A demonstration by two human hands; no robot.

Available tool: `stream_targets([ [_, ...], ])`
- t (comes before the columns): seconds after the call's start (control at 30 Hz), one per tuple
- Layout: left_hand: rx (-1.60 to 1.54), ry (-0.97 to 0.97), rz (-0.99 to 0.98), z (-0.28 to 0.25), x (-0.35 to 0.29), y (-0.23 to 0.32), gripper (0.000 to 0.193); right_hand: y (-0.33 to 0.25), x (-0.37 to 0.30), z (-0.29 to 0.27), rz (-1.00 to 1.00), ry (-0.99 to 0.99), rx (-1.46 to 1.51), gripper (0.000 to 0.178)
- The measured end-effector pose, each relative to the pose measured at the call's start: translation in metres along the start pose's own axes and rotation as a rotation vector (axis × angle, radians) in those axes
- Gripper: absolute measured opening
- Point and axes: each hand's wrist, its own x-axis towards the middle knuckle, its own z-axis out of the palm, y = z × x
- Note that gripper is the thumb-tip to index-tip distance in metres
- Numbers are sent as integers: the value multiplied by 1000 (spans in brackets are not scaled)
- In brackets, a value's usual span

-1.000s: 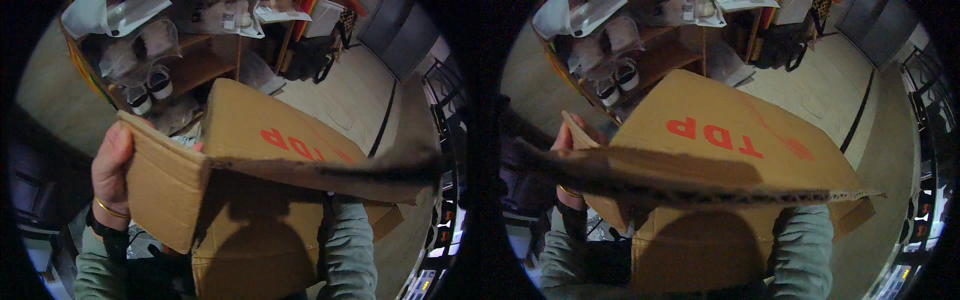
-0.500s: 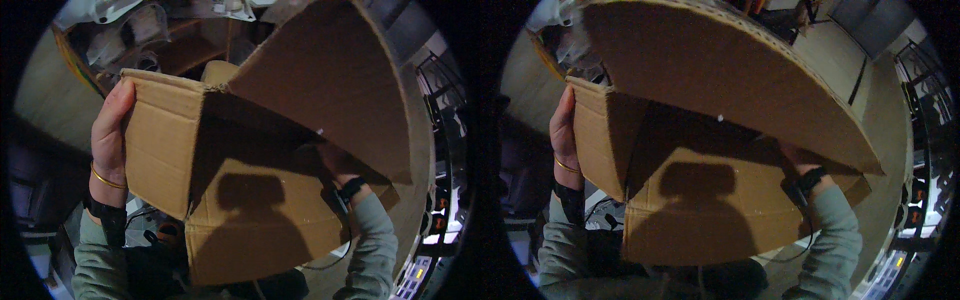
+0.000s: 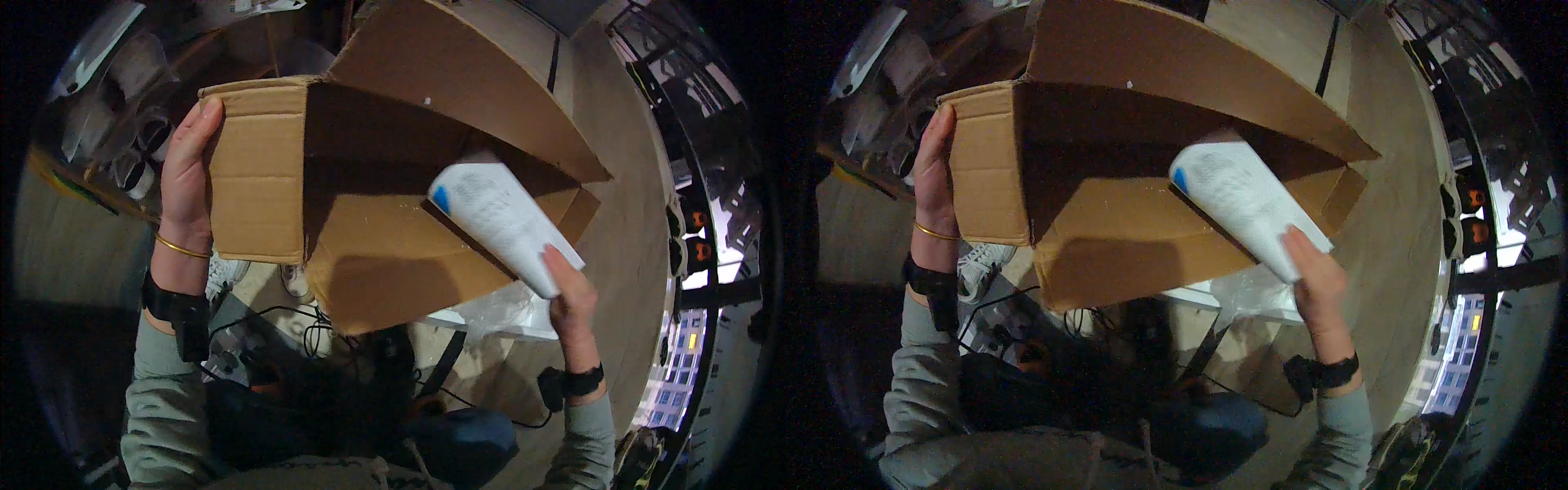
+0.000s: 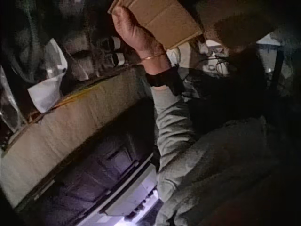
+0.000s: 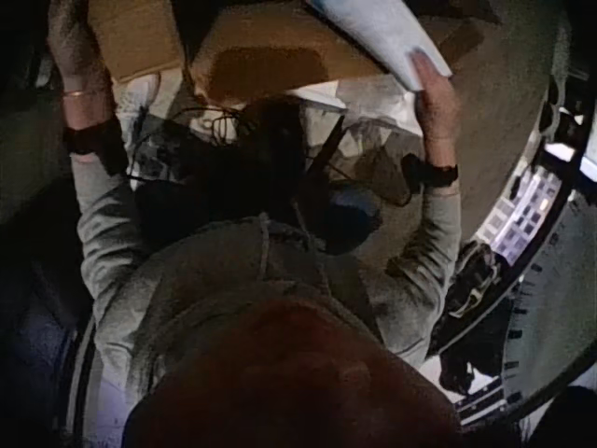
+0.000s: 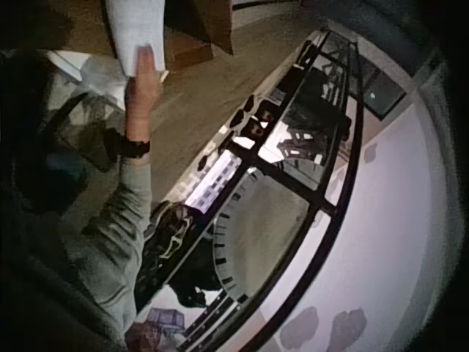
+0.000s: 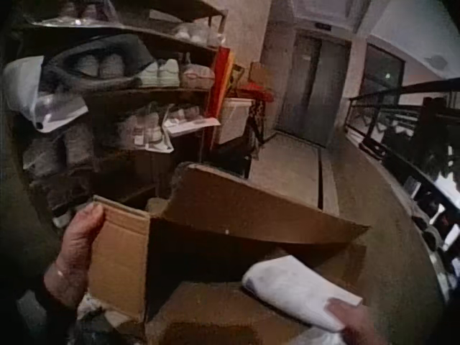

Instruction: The person unpacks a small fan from a cardboard box, removes foam and plastic packaging, and places the fan on a sofa. They then retrieve a power strip and extension cord from a cabinet and begin connecting the fan's power cable.

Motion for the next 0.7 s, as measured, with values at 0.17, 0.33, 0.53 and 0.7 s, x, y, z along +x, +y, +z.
stream_targets([
  [0.17,91,22,20,-11,12,-14,25,-5,-99,-45,953,313,768,16],
  [0.33,-30,152,-158,-28,25,-13,29,-43,-177,-58,1433,-246,748,20],
  [0.53,-13,59,-190,-32,30,-18,33,-65,-187,-7,1031,-640,74,63],
  [0.7,71,178,-88,-33,28,-11,32,-39,-113,68,372,-471,135,89],
])
